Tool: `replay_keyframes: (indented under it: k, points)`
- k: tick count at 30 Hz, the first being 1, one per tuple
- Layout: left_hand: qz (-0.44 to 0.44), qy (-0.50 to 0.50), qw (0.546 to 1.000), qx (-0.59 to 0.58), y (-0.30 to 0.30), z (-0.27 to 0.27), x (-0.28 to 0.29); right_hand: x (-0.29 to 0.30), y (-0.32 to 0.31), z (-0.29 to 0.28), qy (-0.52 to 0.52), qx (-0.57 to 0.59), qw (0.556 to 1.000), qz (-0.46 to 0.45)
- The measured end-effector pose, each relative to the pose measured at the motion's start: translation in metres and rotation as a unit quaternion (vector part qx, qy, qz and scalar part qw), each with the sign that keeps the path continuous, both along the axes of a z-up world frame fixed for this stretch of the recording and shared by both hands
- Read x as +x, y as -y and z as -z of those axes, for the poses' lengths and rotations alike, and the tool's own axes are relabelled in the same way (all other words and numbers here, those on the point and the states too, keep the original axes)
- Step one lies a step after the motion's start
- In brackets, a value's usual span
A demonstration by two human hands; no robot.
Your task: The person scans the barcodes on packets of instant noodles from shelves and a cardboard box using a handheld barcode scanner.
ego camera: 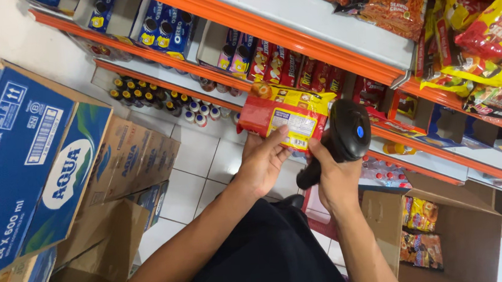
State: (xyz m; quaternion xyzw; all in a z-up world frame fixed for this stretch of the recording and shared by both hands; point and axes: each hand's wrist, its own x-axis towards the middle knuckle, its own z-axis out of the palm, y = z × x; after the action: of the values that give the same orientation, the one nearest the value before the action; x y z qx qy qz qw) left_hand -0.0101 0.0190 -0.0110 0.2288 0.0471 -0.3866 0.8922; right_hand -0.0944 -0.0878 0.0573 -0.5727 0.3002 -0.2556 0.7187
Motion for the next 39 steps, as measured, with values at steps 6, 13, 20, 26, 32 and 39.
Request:
replay_keyframes:
  k: [6, 13, 20, 26, 32, 39]
  points:
    - [-0.022, 0.022, 0.999, -0.021, -0.005, 0.002, 0.023, -0.025, -0.002, -0.008, -0.101, 0.119, 0.987, -0.023]
    - [-0.019, 0.062, 0.998, 0.002, -0.004, 0.007, 0.035, -0.034, -0.007, 0.0, -0.09, 0.156, 0.969, -0.166]
    - [-0.006, 0.08, 0.997, 0.009, -0.002, 0.008, 0.036, -0.034, -0.005, -0.003, -0.109, 0.144, 0.966, -0.183]
    - [-0.011, 0.081, 0.997, 0.001, -0.002, 0.009, 0.04, -0.032, -0.005, -0.004, -0.113, 0.15, 0.965, -0.185]
    - [-0.045, 0.165, 0.983, 0.072, -0.002, 0.01, 0.042, -0.024, 0.001, -0.002, -0.116, 0.104, 0.976, -0.15]
    - [-0.185, 0.55, 0.741, 0.338, -0.022, -0.026, 0.059, 0.005, 0.025, -0.005, -0.052, 0.057, 0.991, -0.11]
